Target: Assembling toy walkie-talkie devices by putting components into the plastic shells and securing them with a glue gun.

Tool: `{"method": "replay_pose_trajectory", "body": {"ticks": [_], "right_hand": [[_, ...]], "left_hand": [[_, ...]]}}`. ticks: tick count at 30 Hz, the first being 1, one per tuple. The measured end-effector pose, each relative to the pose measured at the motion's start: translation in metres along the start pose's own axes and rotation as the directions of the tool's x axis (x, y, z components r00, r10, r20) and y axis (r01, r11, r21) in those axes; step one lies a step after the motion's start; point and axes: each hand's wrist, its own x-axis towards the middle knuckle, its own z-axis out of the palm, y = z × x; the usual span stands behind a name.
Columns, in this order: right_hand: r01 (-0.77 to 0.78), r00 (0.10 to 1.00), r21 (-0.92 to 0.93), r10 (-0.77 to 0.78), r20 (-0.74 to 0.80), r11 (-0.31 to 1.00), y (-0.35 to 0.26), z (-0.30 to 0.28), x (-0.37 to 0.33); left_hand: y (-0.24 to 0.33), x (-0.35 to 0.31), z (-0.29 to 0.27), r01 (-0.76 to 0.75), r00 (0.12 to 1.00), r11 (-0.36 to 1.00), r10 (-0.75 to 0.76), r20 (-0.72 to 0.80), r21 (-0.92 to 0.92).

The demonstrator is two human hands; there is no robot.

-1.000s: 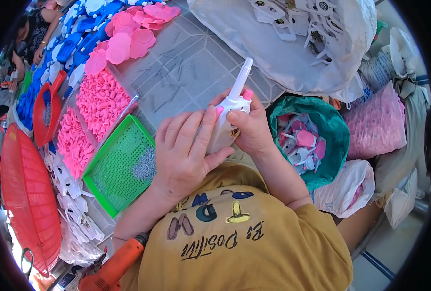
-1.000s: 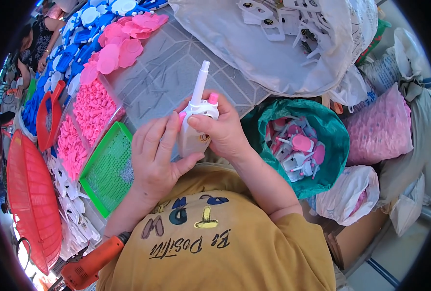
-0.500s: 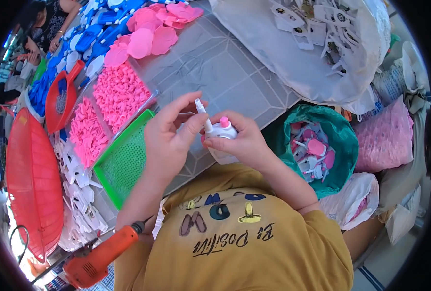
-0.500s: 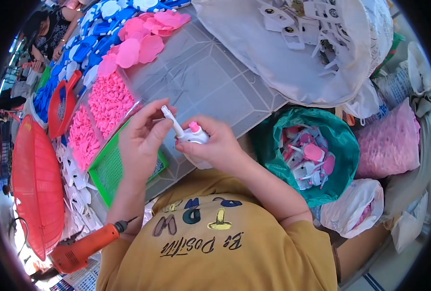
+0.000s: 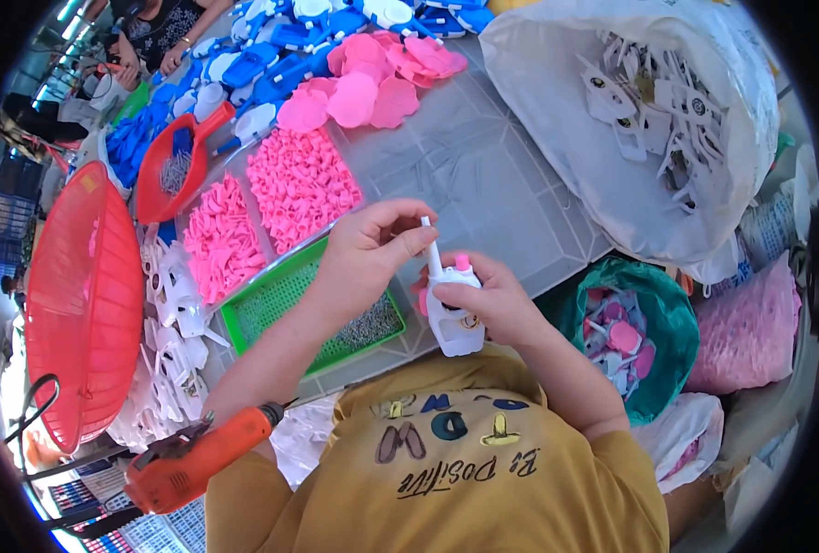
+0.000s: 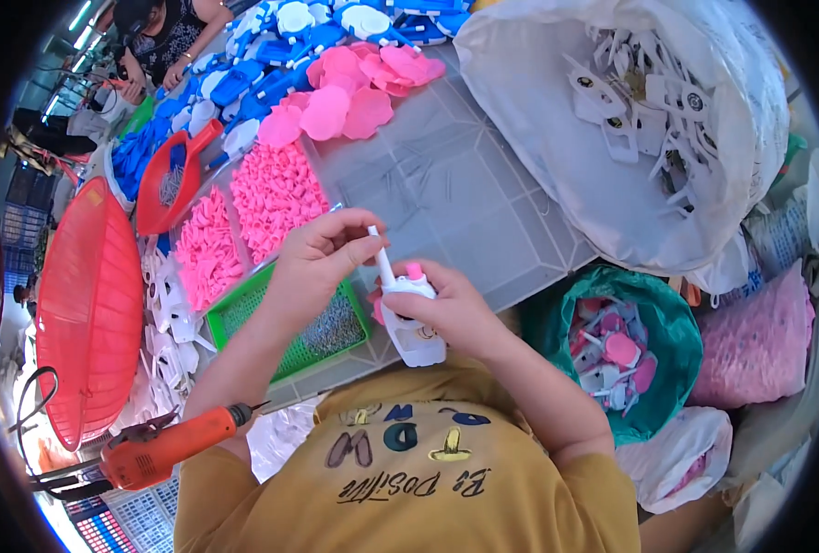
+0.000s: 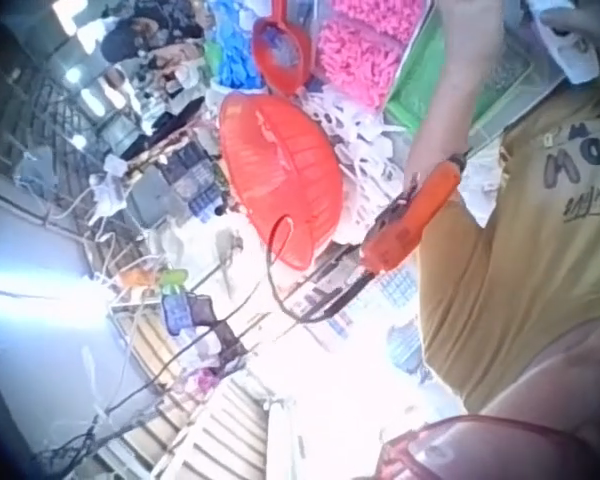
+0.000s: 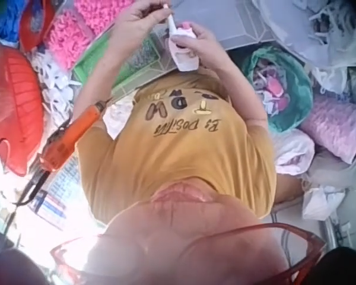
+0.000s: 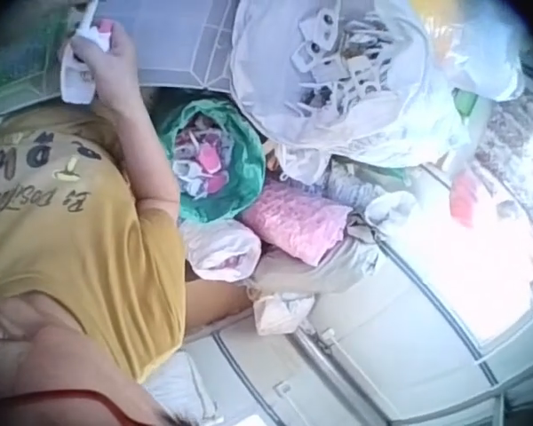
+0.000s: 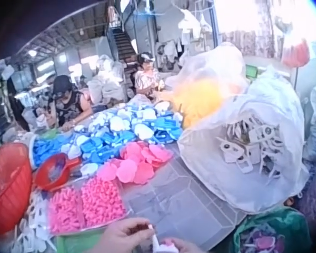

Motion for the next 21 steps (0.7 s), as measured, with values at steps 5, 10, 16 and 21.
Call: {"method": "replay_pose_trajectory", "body": {"ticks": [5,10,16,21], "right_hand": [[0.090,0.974,0.350,-0.009,-0.225,0.932,-0.004,-0.013,0.018],[0.202,0.939,0.401,-0.061,-0.338,0.894,0.007,-0.015,0.033],[0.291,0.919,0.420,-0.129,-0.372,0.860,-0.001,-0.022,0.028],[0.329,0.898,0.394,-0.156,-0.411,0.858,-0.016,-0.049,0.019]], "left_hand": [[-0.003,0.071,-0.050,-0.358,0.819,0.388,0.567,0.086,0.849],[0.006,0.126,-0.063,-0.026,0.801,-0.034,0.597,0.041,0.999],[-0.007,0.156,-0.068,0.110,0.854,-0.017,0.513,-0.086,0.994],[0.011,0.119,-0.045,-0.585,0.748,0.116,0.460,0.479,0.803]]}}
